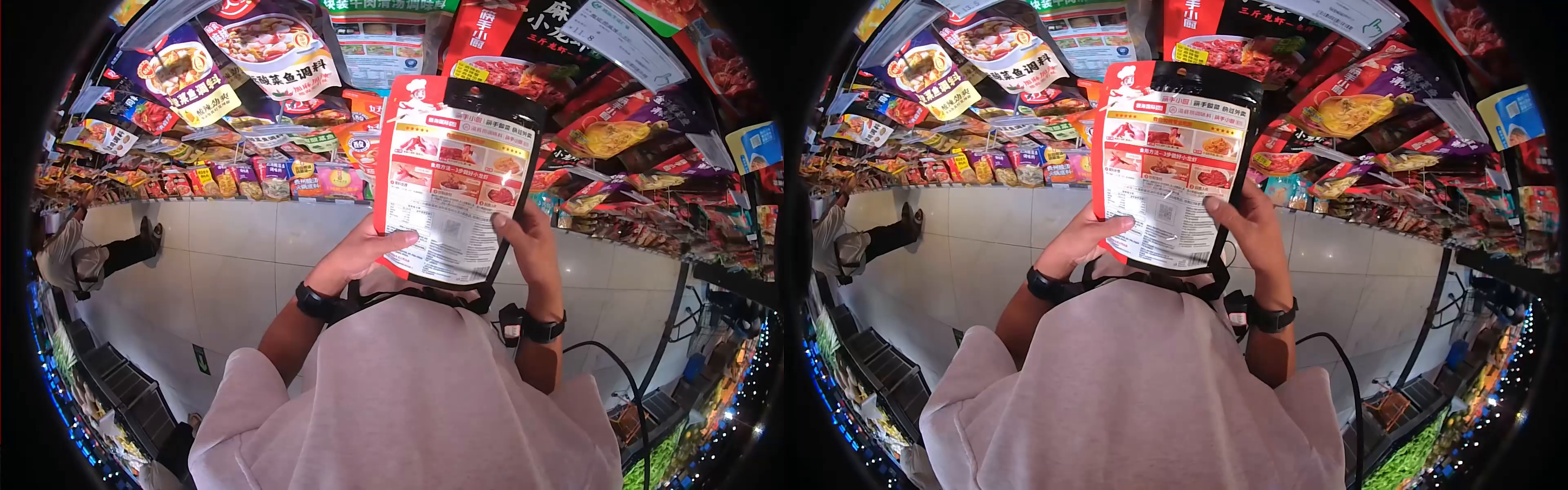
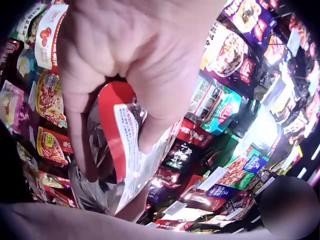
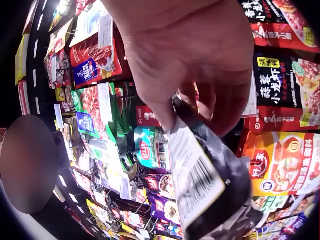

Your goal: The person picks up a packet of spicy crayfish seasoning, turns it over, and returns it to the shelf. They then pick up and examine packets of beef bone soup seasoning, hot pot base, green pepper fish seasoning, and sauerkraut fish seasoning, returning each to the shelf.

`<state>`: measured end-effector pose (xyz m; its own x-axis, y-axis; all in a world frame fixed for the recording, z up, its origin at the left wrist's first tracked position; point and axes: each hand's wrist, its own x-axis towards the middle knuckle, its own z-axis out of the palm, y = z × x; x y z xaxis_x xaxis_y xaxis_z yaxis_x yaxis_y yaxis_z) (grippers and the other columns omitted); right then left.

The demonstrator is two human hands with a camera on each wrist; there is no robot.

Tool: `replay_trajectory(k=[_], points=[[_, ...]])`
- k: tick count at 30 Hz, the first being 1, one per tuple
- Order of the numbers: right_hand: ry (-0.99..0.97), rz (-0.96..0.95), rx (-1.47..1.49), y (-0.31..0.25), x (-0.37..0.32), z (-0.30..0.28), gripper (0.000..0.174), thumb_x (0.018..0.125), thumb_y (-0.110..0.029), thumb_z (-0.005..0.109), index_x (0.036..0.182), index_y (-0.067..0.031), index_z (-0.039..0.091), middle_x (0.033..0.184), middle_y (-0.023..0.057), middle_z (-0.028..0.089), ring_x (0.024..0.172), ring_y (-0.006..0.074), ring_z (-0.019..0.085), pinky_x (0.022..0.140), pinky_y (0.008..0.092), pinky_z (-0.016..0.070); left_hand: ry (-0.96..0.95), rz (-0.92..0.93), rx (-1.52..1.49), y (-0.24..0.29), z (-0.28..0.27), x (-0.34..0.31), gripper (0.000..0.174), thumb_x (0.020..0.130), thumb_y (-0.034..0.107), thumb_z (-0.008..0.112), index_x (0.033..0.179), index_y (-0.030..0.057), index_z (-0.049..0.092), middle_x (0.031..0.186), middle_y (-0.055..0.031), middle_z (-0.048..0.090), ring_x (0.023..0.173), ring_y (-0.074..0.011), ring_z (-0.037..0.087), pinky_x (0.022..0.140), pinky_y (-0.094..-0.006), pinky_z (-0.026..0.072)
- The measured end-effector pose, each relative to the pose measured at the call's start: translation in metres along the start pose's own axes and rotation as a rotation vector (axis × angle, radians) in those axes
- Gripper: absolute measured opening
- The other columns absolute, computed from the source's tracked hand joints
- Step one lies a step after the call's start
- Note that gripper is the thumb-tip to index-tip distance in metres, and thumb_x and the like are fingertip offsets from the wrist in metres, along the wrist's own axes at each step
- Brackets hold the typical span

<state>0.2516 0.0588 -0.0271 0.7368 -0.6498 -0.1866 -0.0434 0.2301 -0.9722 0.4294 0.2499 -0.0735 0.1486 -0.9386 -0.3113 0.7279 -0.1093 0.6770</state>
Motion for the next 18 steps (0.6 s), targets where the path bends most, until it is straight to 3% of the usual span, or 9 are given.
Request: replay_trajectory(k=[2,8,10,18], points=[[-0.126,0.195,-0.097,0.003,-0.009,-0.009,0.037,0.087,-0.018,0.07,0.116,0.0004,0.058,0.103,0.0042,0.065,0.09,0.0106,0.059,0.079,0.0269,0.0473,-0.016,0.041,0.062,0.003,0.005,0.005,0.042,0.09,0.002,0.06,0.13,-0.0004,0.047,0.122,-0.011,0.06,0.109,-0.0191,0.06,0.093,-0.0346,0.0511],[-0.131,0.212,-0.091,0.001,-0.018,-0.013,0.035,0.086,-0.014,0.071,0.115,0.0017,0.06,0.102,0.0055,0.067,0.092,0.0116,0.06,0.08,0.0266,0.0489,-0.02,-0.069,0.053,0.009,0.01,0.017,0.042,0.088,0.004,0.065,0.127,-0.0018,0.052,0.12,-0.0095,0.061,0.108,-0.0171,0.06,0.092,-0.0321,0.05],[-0.041,0.149,-0.061,0.0,-0.02,-0.006,0.034,0.087,-0.013,0.07,0.116,0.0025,0.061,0.104,0.0066,0.068,0.092,0.0126,0.061,0.082,0.0276,0.0491,-0.053,-0.082,0.056,0.004,0.006,0.021,0.043,0.087,0.004,0.066,0.127,-0.0022,0.051,0.12,-0.0101,0.061,0.108,-0.0173,0.06,0.092,-0.0322,0.0501],[0.0,0.125,-0.105,-0.005,-0.027,-0.004,0.032,0.093,-0.018,0.064,0.115,0.0041,0.061,0.107,0.0072,0.067,0.097,0.013,0.06,0.087,0.0289,0.0474,-0.055,-0.076,0.051,0.003,0.009,0.023,0.047,0.085,0.001,0.067,0.128,-0.0022,0.048,0.118,-0.0106,0.06,0.108,-0.0176,0.06,0.093,-0.0333,0.051]])
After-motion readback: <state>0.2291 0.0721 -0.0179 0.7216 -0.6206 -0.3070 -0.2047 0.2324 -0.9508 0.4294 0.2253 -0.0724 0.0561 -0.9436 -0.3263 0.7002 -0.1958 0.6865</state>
